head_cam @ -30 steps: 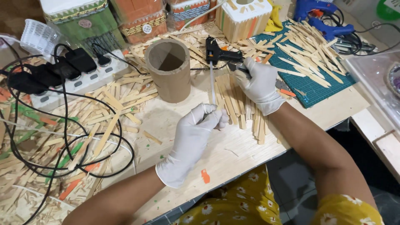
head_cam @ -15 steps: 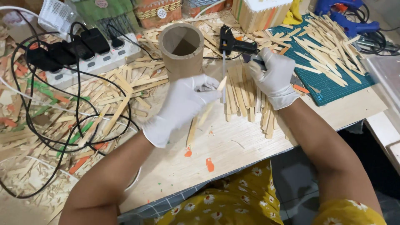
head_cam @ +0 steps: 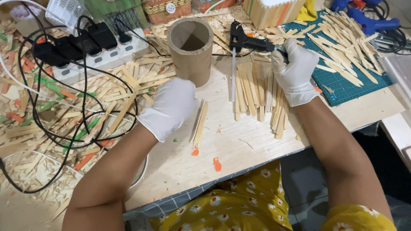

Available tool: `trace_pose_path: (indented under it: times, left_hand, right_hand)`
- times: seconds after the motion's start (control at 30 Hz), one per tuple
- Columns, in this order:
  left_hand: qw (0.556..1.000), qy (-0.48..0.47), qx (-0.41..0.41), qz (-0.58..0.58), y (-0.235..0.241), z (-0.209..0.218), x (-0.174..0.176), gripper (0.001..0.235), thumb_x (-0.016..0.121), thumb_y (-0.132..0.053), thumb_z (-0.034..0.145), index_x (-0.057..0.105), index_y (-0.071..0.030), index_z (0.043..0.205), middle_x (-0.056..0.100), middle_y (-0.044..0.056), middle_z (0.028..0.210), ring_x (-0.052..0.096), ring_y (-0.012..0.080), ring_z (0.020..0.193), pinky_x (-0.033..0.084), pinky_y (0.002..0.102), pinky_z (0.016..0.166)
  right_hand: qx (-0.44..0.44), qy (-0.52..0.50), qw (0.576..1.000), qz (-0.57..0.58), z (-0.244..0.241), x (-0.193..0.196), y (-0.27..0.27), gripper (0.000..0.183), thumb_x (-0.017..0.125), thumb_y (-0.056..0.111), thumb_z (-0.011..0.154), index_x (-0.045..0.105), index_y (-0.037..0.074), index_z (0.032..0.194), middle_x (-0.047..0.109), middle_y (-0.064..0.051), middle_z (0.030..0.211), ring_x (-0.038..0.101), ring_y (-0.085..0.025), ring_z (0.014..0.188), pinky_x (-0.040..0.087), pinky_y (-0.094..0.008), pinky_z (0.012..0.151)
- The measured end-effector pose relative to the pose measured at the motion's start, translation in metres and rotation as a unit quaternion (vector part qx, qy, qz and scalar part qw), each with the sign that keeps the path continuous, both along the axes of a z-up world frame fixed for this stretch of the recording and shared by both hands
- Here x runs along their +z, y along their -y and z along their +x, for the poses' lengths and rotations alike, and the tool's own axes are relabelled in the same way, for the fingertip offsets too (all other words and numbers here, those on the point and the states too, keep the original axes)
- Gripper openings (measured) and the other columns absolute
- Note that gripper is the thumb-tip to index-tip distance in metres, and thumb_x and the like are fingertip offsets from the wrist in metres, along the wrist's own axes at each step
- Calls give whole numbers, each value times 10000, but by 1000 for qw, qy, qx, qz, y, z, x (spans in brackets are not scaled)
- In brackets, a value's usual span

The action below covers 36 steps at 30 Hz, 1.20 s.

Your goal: Gluing popsicle sticks onto a cardboard tube to create a decorative container using a hot glue gun and a utility knife

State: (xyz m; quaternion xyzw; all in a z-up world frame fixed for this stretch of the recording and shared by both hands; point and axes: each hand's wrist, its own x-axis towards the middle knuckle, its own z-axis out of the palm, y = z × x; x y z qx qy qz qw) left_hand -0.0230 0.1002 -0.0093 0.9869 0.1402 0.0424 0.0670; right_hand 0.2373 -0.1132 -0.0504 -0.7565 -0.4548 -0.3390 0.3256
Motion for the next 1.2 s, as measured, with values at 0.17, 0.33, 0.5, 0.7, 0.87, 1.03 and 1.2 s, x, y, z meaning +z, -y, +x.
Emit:
trace_pose_path:
  times: [0.17, 0.33, 0.5, 0.7, 0.87, 1.03, 1.2]
  left_hand:
    - [998, -7, -12, 66, 9, -8, 16, 164, 659, -160, 792, 712, -5, 782, 670, 197, 673, 631, 401, 547, 521, 514, 550]
    - [996, -48, -73, 35, -5, -19, 16, 199, 600, -161, 797, 669, 25, 775, 664, 233, 751, 618, 444, 592, 501, 545, 573]
    - [963, -246, -6, -110, -9, -33, 24, 223, 736, -144, 678, 705, -146, 899, 747, 49, 846, 678, 304, 776, 542, 397, 768]
    - [975, -180, -24, -129, -31, -57, 20, 103, 658, -137, 694, 681, -142, 794, 716, -17, 792, 621, 213, 758, 500, 319, 755]
    - [954, -28, -80, 286, -10, -52, 18, 54, 580, -122, 748, 597, -86, 713, 593, 79, 659, 532, 229, 564, 475, 389, 549]
    - [936, 1, -55, 347, 65, 4, 41, 95, 604, -28, 782, 581, -112, 744, 568, 27, 661, 533, 141, 497, 460, 318, 398]
    - [975, 129, -158, 84, 95, 51, 13, 260, 715, -307, 853, 642, -107, 1002, 598, 97, 896, 609, 285, 737, 502, 444, 661]
  right_hand:
    - [-7, 3, 1000, 5, 2, 2, 2, 621, 484, 549, 1150, 512, 54, 777, 430, -24, 596, 381, -200, 464, 361, -345, 506]
    - [-10, -3, 1000, 14, -2, 11, 6, 515, 616, 436, 1126, 543, 48, 795, 494, -18, 597, 427, -197, 460, 400, -330, 519]
    - [16, -14, 1000, 18, -7, 17, 7, 429, 693, 357, 1053, 544, 36, 811, 569, -61, 666, 448, -234, 500, 405, -347, 543]
    - [12, -14, 1000, 21, -8, 22, 9, 463, 666, 393, 1083, 549, 50, 793, 530, -46, 630, 458, -228, 487, 410, -348, 535]
    - [23, -19, 999, 16, -12, 20, 7, 469, 636, 407, 1082, 554, 38, 805, 535, -43, 635, 445, -215, 485, 400, -339, 520]
    - [32, -32, 999, 14, -17, 22, 5, 495, 608, 441, 1079, 537, 51, 783, 531, -44, 635, 460, -225, 491, 407, -341, 539]
    - [-1, -33, 999, 35, -4, 19, 10, 286, 676, 253, 1005, 593, 31, 847, 555, -50, 633, 436, -238, 467, 401, -338, 517]
